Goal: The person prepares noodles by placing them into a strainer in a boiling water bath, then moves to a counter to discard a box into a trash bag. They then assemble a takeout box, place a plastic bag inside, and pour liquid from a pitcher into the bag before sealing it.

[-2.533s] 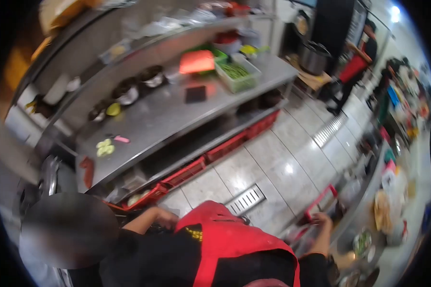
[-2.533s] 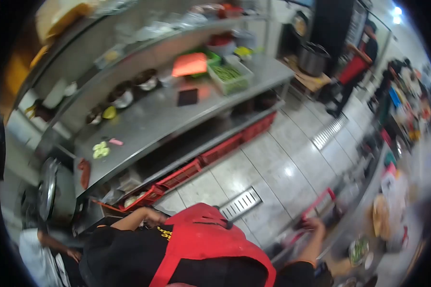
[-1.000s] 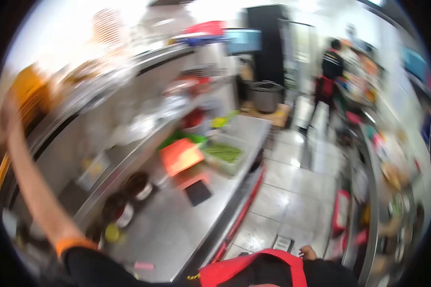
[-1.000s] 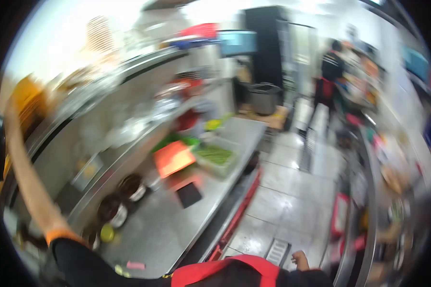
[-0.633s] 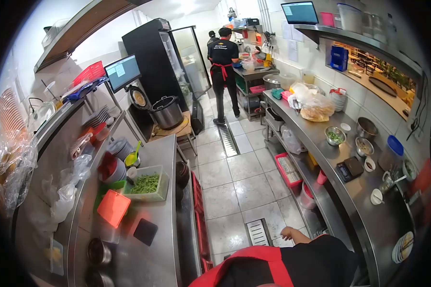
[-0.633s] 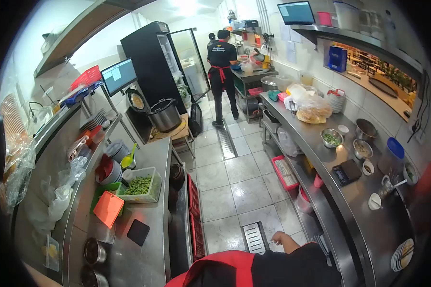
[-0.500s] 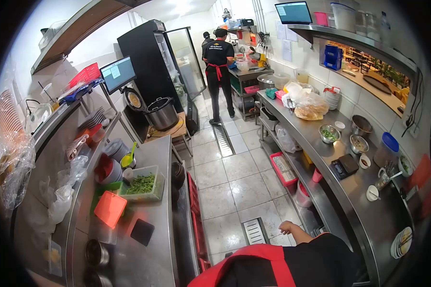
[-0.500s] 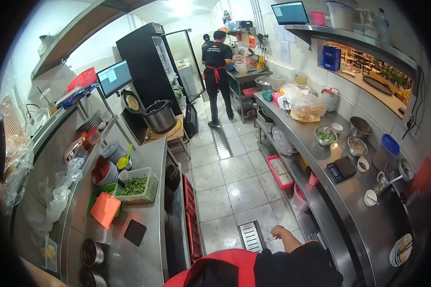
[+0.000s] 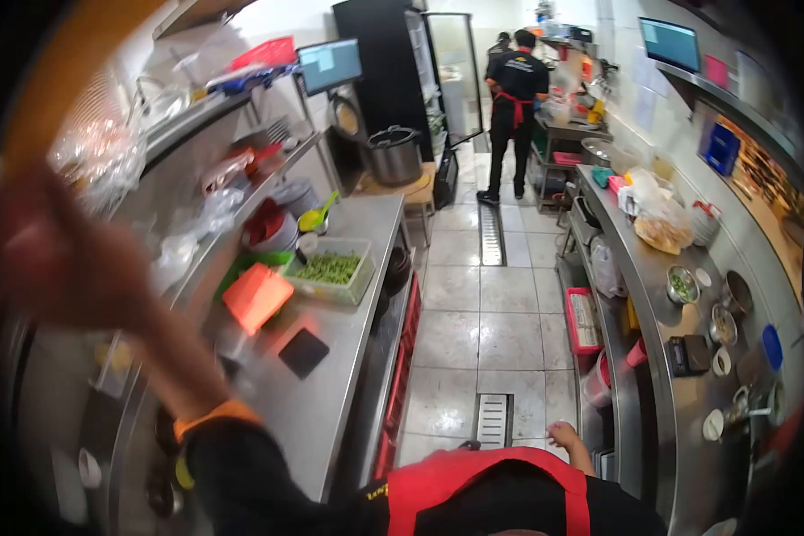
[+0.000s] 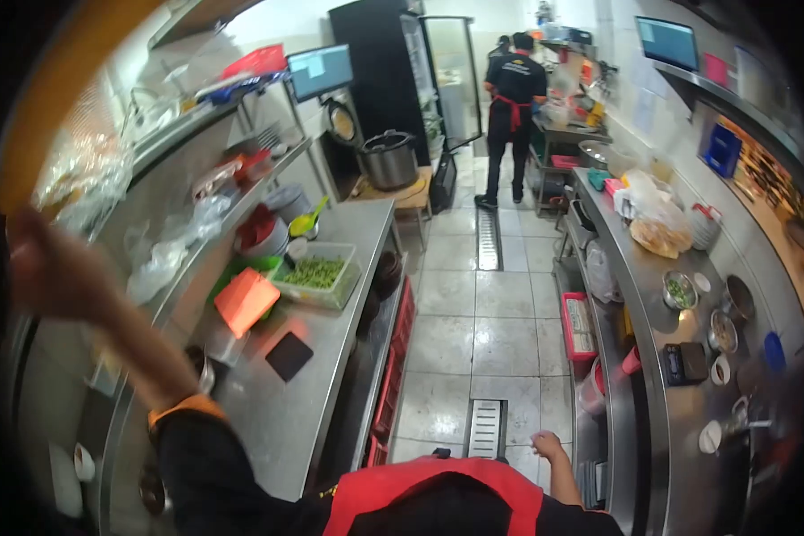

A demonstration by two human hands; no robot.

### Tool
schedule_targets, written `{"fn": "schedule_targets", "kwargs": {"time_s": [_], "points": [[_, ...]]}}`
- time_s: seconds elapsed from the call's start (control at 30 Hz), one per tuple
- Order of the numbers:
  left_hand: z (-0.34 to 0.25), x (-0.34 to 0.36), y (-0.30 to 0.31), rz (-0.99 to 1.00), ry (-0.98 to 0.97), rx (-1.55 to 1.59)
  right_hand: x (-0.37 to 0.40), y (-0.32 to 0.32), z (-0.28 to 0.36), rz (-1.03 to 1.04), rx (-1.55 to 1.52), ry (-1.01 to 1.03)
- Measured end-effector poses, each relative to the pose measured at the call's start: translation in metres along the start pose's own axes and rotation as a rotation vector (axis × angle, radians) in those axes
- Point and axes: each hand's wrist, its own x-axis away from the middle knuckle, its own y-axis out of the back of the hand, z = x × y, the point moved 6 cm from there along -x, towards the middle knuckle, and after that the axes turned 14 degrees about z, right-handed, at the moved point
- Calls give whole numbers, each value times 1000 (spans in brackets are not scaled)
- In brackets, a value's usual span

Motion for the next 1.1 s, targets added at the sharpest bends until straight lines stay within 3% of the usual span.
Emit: {"fn": "schedule_targets", "kwargs": {"time_s": [0.03,0.1,0.13,0.17,0.2,0.23,0.27,0.33,0.37,0.47,0.5,0.6,0.77,0.87,0.97,1.03,1.07,1.1], "points": [[-2,36,-24,189,84,104,-11,-4,20,1,1,96],[-76,71,-79,457,-31,850,-5,-18,61,50,-53,207],[-97,103,-95,623,20,777,8,-28,95,92,-109,239],[-117,154,-121,752,95,919,16,-35,119,112,-148,257],[-145,202,-133,917,71,935,23,-41,144,133,-188,282],[-175,262,-137,959,113,936,28,-47,165,152,-230,313],[-202,283,-126,1105,70,1001,35,-48,186,105,-315,394],[-238,329,-105,1142,237,1238,43,-47,214,15,-494,547],[-246,344,-99,1193,322,1347,33,-38,214,2,-419,620],[-232,371,-101,1092,842,1523,29,-23,221,189,-323,529],[-215,367,-106,1030,762,1441,43,-23,228,234,-296,572],[-164,351,-117,776,902,1572,76,-32,268,550,-342,664],[-113,325,-137,651,902,1842,81,-20,327,491,-615,747],[-131,298,-152,666,861,2016,91,-33,377,312,-176,868],[-194,267,-154,701,833,2284,113,-48,418,43,488,1147],[-236,259,-145,861,665,2392,135,-47,432,133,587,1250],[-255,248,-141,865,484,2493,143,-43,436,179,638,1302],[-269,240,-136,955,508,2542,119,-38,423,357,590,1195]]}}
